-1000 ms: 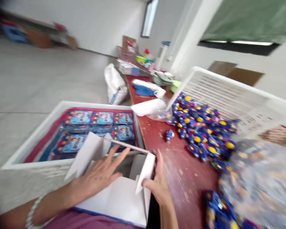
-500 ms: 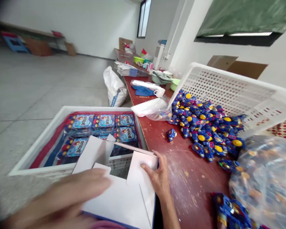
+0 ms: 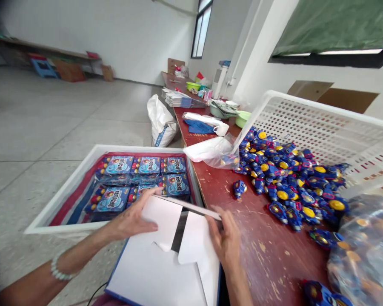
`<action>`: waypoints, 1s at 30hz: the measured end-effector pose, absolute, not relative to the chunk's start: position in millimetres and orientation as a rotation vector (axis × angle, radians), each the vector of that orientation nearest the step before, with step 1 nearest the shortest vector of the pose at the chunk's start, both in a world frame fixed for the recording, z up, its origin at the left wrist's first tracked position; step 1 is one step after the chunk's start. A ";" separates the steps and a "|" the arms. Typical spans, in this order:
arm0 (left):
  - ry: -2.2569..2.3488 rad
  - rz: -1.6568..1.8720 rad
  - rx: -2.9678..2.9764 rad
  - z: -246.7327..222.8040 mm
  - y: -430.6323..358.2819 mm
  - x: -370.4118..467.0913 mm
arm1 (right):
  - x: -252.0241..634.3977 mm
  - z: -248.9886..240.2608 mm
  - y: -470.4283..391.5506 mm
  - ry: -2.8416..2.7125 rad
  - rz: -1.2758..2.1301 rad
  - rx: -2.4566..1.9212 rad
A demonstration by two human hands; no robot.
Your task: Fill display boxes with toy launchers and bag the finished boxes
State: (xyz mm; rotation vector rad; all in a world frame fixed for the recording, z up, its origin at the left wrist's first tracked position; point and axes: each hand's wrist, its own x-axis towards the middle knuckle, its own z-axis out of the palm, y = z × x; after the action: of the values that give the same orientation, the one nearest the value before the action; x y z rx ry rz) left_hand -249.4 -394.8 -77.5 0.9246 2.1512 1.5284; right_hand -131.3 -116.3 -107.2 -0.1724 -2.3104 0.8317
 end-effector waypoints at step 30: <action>2.105 1.516 0.295 -61.1 -452.3 -201.6 | -172.5 -97.3 -142.3 -2.974 0.633 0.156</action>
State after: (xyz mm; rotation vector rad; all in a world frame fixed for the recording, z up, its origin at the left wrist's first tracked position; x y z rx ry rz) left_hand -201.6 -452.3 -61.1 0.2949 2.1051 1.5161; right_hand -172.5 -142.3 -97.3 0.1556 -2.9737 0.6329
